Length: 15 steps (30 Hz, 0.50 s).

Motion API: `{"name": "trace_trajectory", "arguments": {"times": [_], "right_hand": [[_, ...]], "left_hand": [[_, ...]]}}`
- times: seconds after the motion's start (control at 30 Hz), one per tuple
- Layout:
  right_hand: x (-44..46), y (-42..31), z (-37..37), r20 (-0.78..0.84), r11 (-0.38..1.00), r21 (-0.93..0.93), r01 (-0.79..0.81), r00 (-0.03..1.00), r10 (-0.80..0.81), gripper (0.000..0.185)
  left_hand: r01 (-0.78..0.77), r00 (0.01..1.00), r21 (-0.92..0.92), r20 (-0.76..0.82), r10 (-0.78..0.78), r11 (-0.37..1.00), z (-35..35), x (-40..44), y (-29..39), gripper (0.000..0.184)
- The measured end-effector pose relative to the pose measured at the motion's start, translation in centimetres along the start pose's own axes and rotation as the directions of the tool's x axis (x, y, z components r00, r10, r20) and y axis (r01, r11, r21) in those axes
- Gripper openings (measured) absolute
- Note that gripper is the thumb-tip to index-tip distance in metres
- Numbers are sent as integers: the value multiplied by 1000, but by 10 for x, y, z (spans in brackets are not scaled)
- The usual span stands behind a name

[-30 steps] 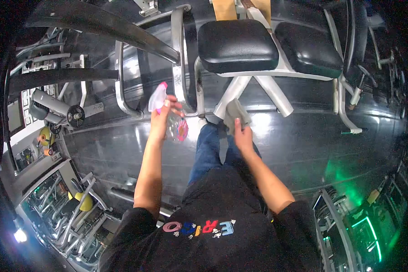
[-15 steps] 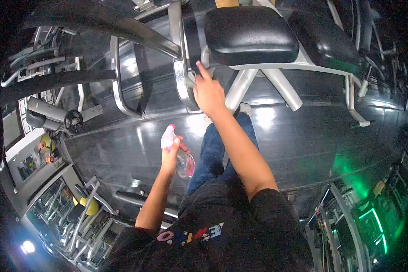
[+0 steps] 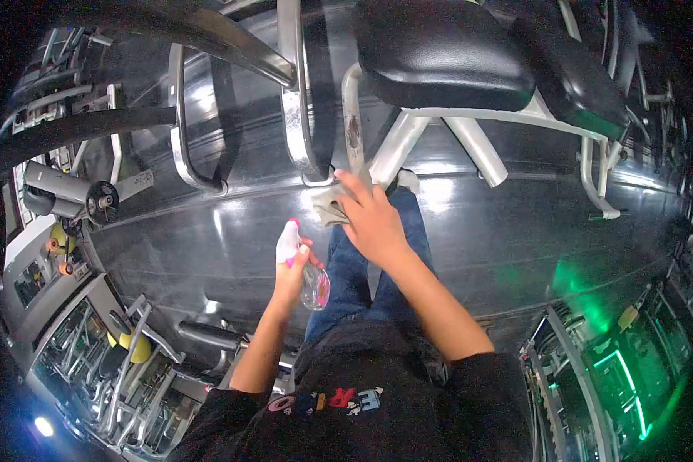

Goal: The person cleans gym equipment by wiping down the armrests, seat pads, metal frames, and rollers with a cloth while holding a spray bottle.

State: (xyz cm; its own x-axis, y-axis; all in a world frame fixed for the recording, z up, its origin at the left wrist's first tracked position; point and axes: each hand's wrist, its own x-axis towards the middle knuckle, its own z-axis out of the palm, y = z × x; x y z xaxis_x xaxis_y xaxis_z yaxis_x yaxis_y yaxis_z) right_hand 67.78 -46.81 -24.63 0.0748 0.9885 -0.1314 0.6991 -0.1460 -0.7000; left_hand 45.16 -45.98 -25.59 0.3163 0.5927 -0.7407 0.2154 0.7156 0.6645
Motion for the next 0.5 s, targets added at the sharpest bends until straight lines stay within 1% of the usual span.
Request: {"name": "trace_trajectory", "arguments": {"times": [0.03,0.07,0.1,0.13,0.2,0.23,0.27,0.3,0.33,0.37,0.4,0.47,0.5], "right_hand": [[6,0,-1,3,1000,-2,0,1000,0,29],[16,1,-1,23,999,4,-37,999,37,28],[25,2,-2,43,997,11,-77,996,77,27],[34,5,-2,43,997,9,-80,996,80,27],[53,13,-2,21,999,-30,-9,1000,10,26],[66,15,-1,-65,1000,10,7,998,-7,25],[82,19,-3,-41,998,13,-68,997,69,28],[99,24,-6,-134,999,-36,-26,991,21,32],[120,33,-2,-179,997,-52,-56,983,46,33],[142,39,-3,-225,992,-109,-59,974,33,35],[163,42,-4,-233,994,-13,-107,967,101,34],[184,36,-6,-231,934,142,-328,907,353,34],[182,40,0,-231,933,142,-331,905,356,34]], "left_hand": [[38,999,4,-1,-38,999,1,1,-3,57],[39,999,1,0,-39,999,3,2,-6,57],[7,999,-15,-41,-8,1000,7,1,-3,39],[-25,996,-28,-82,23,999,8,2,-2,26],[-30,995,-26,-91,28,999,7,4,-1,26],[-35,995,-21,-99,33,999,6,4,-3,25],[-29,995,-23,-94,27,999,4,4,-4,25],[-32,995,-36,-94,29,999,3,4,-4,25],[-39,995,-49,-96,34,998,2,6,-4,25],[-46,992,-43,-115,41,998,3,4,0,25],[-46,993,-41,-115,41,998,2,3,-1,25],[-81,991,-51,-109,75,995,-3,1,-1,25],[-78,992,-50,-107,72,996,-8,-1,-5,25]]}}
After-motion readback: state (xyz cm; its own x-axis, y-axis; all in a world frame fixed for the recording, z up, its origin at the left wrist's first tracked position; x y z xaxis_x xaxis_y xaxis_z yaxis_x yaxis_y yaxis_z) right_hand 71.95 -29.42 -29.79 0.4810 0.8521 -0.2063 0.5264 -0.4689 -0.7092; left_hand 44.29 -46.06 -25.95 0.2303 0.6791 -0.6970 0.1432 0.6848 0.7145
